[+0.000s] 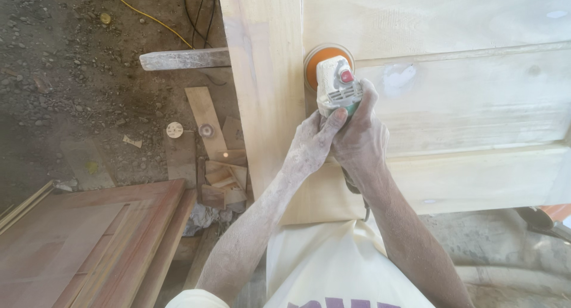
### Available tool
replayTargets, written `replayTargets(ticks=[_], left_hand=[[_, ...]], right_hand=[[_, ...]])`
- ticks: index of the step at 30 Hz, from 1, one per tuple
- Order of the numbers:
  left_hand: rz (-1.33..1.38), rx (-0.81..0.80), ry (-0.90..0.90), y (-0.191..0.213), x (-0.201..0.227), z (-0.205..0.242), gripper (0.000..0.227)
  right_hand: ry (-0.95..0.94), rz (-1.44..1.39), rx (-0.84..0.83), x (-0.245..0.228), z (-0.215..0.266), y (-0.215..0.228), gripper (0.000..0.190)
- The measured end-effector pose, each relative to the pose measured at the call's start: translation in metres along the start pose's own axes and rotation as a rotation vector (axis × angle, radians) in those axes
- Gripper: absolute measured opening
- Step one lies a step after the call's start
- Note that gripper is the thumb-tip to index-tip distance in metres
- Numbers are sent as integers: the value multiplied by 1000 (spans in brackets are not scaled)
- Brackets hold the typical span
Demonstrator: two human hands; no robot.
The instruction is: The person sands the surface and edges of a wooden panel using a power sander, moving the tool across different sections while using their other hand to steady the workpiece.
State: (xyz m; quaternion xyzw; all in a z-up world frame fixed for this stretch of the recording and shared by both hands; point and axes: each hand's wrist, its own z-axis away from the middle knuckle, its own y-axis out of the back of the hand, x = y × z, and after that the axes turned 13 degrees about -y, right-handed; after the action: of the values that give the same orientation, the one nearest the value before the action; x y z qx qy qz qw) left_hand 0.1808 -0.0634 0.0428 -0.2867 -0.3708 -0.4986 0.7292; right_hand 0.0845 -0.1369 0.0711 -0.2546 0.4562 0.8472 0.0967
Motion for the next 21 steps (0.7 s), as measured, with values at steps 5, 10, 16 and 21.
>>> replayTargets(ticks=[5, 10, 16, 21], left_hand=[[-18, 28, -18, -10, -10, 22, 93], [56, 25, -12, -22, -27, 50, 88], [179, 53, -10, -41, -49, 82, 83], [214, 76, 27, -53, -62, 97, 85]], right_hand=[[-72, 46, -10, 10, 24, 0, 83], [-30, 7, -6, 29, 55, -6, 83], [-95, 50, -50, 55, 83, -15, 81], [-122, 66, -71, 66, 98, -16, 82]])
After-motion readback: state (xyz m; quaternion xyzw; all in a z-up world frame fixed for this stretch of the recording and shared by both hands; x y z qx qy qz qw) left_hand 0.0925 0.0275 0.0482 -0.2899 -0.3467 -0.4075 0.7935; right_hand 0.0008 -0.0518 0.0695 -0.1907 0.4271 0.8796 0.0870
